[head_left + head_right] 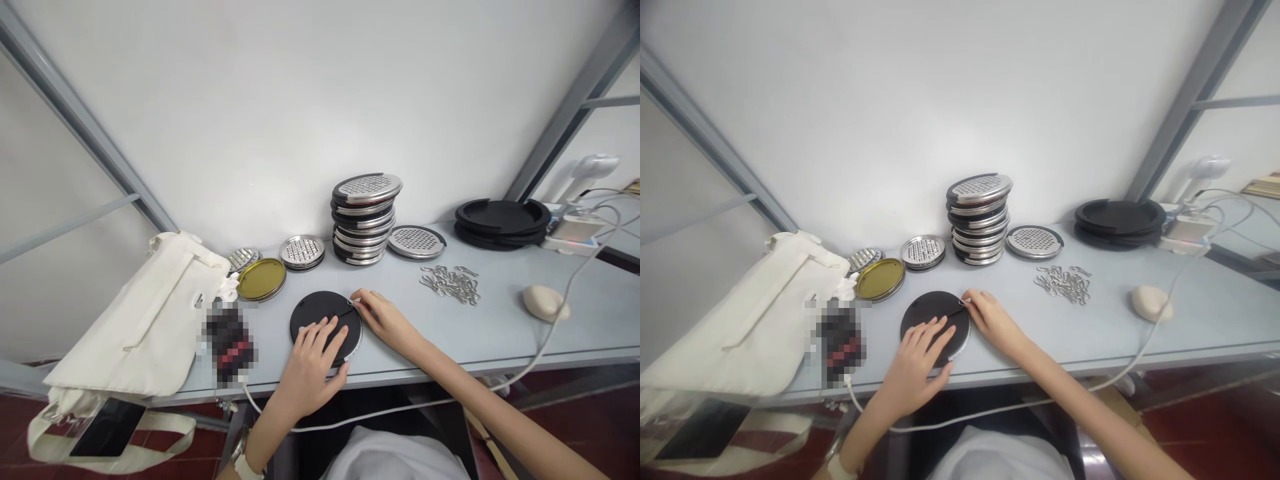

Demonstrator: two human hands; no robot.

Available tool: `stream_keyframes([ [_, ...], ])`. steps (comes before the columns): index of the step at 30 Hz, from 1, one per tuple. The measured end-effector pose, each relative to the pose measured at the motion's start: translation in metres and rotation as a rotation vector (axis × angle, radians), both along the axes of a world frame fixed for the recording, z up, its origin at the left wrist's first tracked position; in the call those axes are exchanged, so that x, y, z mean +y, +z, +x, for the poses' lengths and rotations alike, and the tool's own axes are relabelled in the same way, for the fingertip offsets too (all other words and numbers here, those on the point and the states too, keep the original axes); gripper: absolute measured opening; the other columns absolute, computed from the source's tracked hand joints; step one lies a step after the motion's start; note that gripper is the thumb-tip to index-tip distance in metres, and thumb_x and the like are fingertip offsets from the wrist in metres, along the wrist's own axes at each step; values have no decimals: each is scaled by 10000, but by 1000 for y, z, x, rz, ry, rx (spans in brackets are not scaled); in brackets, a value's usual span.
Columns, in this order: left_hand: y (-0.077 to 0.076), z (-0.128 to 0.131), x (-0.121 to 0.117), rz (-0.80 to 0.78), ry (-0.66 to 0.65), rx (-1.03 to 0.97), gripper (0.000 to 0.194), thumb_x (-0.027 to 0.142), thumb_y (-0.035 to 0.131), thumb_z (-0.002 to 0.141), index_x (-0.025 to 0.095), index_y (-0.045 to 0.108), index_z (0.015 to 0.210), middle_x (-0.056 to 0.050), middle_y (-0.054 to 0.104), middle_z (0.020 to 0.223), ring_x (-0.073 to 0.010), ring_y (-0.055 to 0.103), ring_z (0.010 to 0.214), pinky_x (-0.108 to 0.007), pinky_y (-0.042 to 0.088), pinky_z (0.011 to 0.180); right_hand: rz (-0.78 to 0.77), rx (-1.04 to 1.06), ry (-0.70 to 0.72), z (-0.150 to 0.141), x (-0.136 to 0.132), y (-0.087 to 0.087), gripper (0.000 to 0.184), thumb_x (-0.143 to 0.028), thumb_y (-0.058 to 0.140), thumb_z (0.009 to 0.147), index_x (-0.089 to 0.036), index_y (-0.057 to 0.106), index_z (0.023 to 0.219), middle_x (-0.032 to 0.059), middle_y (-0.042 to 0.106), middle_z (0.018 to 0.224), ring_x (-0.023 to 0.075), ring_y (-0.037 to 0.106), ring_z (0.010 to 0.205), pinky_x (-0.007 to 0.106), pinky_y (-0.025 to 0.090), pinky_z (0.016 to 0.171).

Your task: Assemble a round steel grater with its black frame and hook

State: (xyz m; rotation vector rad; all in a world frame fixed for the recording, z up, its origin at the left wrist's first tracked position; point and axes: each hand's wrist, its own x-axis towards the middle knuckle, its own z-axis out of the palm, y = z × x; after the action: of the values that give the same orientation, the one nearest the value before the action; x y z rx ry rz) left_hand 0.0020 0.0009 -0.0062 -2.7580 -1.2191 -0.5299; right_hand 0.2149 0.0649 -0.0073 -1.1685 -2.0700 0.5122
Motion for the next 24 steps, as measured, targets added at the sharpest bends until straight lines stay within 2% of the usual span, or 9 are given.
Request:
stream_keyframes([
  [17, 0, 1, 0, -8, 6, -2, 559, 271, 506, 897, 192, 374, 1434, -97, 393, 1467, -278, 369, 1333, -457, 332, 1065, -7, -17, 10, -5, 3, -4, 171, -205, 344, 987, -225, 513, 1003, 50, 597, 855, 207, 590, 797, 331, 475, 739],
  [24, 0, 0, 0, 6, 2, -3, 557, 265, 502, 897, 197, 371, 1434, -102, 396, 1464, -279, 383, 1325, -459, 343, 1055, -23, 25, 33, -2, 3, -3, 194, -217, 361, 980, -234, 538, 1058, 65, 649, 937, 209, 624, 850, 335, 489, 763],
])
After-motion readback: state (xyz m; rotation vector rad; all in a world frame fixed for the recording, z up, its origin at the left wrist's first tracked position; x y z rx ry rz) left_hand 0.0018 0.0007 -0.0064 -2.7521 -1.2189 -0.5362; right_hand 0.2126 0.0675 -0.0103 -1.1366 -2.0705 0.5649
